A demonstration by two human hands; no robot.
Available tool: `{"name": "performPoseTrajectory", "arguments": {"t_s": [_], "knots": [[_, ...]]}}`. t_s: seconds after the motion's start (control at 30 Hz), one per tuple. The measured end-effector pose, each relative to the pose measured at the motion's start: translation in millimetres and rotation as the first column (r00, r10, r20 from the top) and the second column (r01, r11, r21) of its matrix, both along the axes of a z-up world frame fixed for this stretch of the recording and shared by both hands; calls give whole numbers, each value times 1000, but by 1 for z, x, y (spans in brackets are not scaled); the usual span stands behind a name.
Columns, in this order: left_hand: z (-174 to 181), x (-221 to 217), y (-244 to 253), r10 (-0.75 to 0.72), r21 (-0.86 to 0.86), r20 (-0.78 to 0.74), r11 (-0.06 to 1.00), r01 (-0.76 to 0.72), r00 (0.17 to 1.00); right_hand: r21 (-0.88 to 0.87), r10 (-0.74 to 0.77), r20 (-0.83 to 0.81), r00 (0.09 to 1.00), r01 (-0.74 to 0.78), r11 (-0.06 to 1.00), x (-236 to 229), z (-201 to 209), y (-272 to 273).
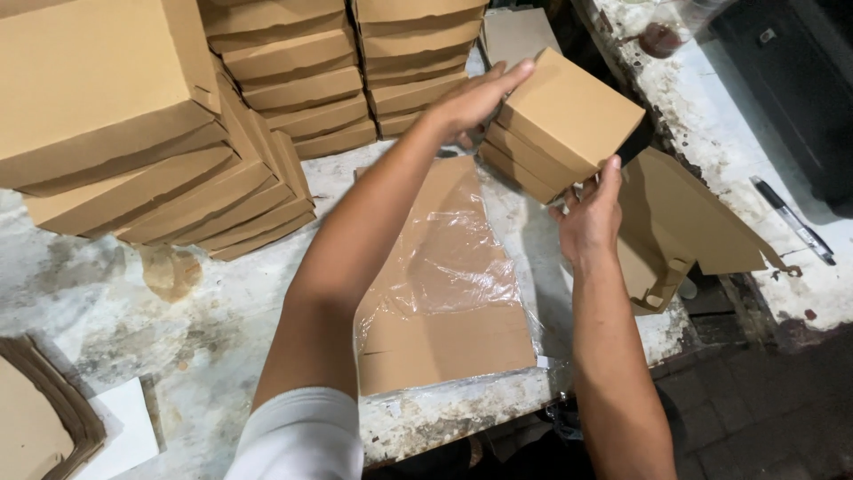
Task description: The person folds flat cardboard sheets into small rectangular boxes by hand, tucking flaps and securing edges. They stack the completed boxes on the table and continue folding additional sheets from a nearby pile.
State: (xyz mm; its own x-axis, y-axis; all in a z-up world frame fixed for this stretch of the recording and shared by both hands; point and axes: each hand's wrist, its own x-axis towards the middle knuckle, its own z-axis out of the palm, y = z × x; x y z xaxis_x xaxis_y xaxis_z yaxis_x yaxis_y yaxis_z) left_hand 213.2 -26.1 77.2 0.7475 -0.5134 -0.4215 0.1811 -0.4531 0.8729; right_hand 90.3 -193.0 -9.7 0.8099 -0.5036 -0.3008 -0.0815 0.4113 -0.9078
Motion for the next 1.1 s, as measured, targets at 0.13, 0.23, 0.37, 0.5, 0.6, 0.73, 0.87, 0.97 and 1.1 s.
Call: {"name": "performPoseTrajectory", "arguments": {"t_s": [0.13,0.23,0.37,0.5,0.6,0.73,0.87,0.97,1.1], "knots": [[-68,-7,15,81,56,391,992,-112,917,-5,44,-17,999,-45,999,-2,2,-2],[-108,-34,42,-121,338,592,935,-110,797,52,98,91,991,-102,993,-7,1,-7],[-118,-59,59,-351,553,578,832,-38,736,75,116,69,991,-121,990,6,-14,-22],[-106,-88,70,-338,532,583,846,-32,739,110,97,64,993,-104,988,13,-10,-26],[-122,-108,73,-329,520,633,851,-70,700,97,126,41,991,-129,987,17,-7,-24],[-130,-145,77,-315,500,653,862,-80,689,77,161,35,986,-163,984,29,-31,-44],[-125,-174,84,-298,478,641,876,-63,707,63,192,33,981,-194,979,30,-24,-42],[-118,-184,92,-273,442,622,896,-42,734,66,231,22,973,-232,971,35,-30,-49],[-118,-168,105,-5,228,665,954,-196,747,60,300,-6,954,-299,952,45,-38,-62]]}}
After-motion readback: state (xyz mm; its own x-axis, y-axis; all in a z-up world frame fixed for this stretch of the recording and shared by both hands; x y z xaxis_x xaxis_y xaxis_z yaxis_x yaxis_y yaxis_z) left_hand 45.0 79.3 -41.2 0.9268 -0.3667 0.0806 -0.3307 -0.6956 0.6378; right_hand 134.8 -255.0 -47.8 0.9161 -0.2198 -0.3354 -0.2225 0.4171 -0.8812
